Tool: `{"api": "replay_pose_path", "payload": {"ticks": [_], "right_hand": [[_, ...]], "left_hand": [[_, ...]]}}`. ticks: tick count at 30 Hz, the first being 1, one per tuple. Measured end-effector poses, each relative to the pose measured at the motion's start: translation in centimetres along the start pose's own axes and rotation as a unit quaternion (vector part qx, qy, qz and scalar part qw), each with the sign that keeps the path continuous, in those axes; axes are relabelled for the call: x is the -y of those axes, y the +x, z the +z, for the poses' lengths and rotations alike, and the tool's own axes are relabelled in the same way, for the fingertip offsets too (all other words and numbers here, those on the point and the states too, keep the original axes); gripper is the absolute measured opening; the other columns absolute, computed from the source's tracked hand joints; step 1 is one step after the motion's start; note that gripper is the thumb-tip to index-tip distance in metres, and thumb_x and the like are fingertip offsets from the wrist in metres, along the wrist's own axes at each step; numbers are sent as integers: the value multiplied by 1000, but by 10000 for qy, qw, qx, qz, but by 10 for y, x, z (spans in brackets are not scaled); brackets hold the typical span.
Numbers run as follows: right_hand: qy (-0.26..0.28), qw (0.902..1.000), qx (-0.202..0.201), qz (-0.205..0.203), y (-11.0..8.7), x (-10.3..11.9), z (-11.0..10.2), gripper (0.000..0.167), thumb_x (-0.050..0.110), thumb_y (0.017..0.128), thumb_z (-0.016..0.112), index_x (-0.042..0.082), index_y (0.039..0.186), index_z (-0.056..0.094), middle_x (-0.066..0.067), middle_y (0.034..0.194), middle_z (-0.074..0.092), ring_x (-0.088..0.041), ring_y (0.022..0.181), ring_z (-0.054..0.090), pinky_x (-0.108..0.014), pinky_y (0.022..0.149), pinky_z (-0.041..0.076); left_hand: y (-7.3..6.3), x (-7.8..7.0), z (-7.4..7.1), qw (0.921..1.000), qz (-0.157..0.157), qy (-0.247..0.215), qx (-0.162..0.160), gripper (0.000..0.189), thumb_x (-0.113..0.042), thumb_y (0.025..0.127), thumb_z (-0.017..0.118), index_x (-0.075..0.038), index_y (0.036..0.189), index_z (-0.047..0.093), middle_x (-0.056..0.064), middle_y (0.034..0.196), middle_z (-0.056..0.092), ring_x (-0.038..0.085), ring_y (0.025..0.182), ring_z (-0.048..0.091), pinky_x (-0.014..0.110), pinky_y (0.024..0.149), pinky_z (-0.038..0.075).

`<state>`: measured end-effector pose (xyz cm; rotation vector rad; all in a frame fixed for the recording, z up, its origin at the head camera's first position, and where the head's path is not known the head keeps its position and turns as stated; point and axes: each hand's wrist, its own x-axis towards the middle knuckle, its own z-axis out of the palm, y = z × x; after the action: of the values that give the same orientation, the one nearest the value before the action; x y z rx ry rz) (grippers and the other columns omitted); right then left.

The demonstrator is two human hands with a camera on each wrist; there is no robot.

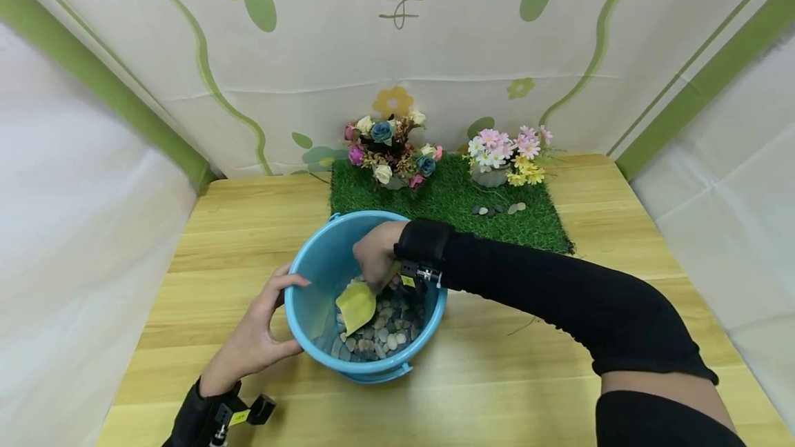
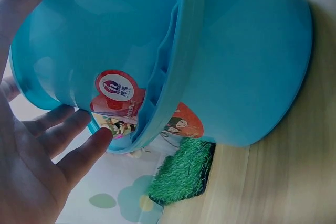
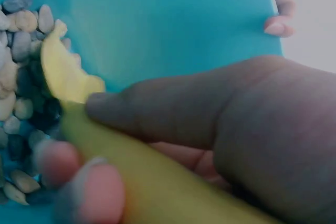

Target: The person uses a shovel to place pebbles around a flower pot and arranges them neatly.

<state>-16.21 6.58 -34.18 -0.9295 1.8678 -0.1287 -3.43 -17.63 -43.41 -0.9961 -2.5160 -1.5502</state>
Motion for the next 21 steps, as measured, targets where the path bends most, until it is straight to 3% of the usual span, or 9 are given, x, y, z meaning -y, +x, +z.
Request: {"api": "replay_pose_path", "payload": {"ticks": [6,11,17,21], "right_hand": [[191,9972,505,513,4,2,-9,33,15,100,64,10,68,68,-12,71,64,-13,54,50,-25,53,43],[186,9964,656,502,8,2,-13,32,16,101,63,7,71,71,-22,85,69,-11,53,50,-25,54,43],[200,9971,502,545,11,3,-11,36,15,103,59,7,69,69,-9,67,62,-12,52,49,-26,53,41],[282,9976,313,544,12,3,-8,40,12,104,56,10,64,59,-4,60,53,-12,51,45,-27,51,38]], "left_hand": [[1,-1,0,10000,30,-58,17,82,-6,72,89,-14,140,43,10,161,26,36,139,36,53,99,49],[1,-1,0,10000,10,-49,13,81,-6,72,89,-12,139,43,10,161,26,36,139,37,55,98,49],[1,-2,-1,10000,-30,44,-2,76,-22,79,90,-12,139,44,11,160,27,35,138,37,55,98,50],[1,-2,-1,9999,-27,111,-4,77,-22,79,90,-10,139,44,10,160,28,34,138,38,53,98,50]]}}
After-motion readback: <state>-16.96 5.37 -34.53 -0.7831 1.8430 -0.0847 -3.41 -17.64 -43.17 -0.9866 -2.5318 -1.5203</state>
